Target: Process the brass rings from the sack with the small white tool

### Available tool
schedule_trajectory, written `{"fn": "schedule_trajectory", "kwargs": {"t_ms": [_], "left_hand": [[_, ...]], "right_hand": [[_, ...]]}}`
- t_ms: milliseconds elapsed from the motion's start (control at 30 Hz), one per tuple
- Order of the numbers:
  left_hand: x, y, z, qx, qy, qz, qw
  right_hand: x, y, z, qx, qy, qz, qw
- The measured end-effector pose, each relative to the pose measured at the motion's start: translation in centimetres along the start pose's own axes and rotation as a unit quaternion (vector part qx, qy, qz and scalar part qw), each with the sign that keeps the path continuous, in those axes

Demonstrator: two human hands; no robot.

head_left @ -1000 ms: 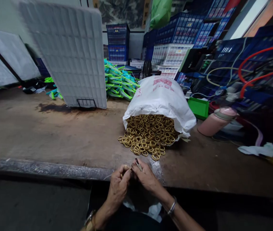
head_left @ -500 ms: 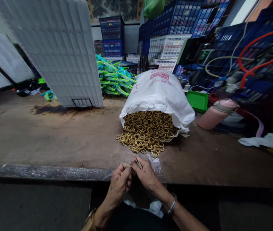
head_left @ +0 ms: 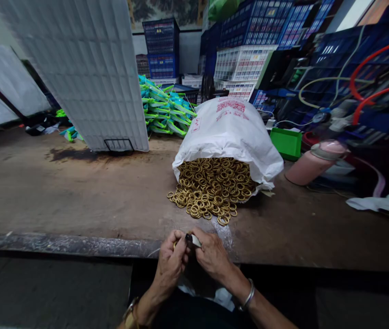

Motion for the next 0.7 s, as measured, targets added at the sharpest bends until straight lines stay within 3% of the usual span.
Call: {"fn": "schedule_trajectory", "kwargs": {"t_ms": [400,567,700], "left_hand": [[-0.6,0.5,-0.2,-0.018,-0.053,0.020,0.998],[1.0,-0.6,-1.0,0.028,0.025,-0.014,0.999],[1.1,-2.2,-1.5,0.080,0.078,-0.098,0.989]], "right_hand": [[0.2,-0.8,-0.1,0.036,0.005,-0.050,0.998],[-1.7,0.2,-0.3,0.008,-0.062,-0.134,0.989],[-5.0,3.6,-0.9,-0.072,-0.135,-0.181,0.971]]}}
Point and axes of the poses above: each hand's wrist, its own z-axis towards the middle knuckle, its own y-axis out of the back of the hand, x = y × z, the point moved 9 cm from there along z, towards the middle knuckle, and after that the axes turned 7 degrees about z, right-handed, at the moved point
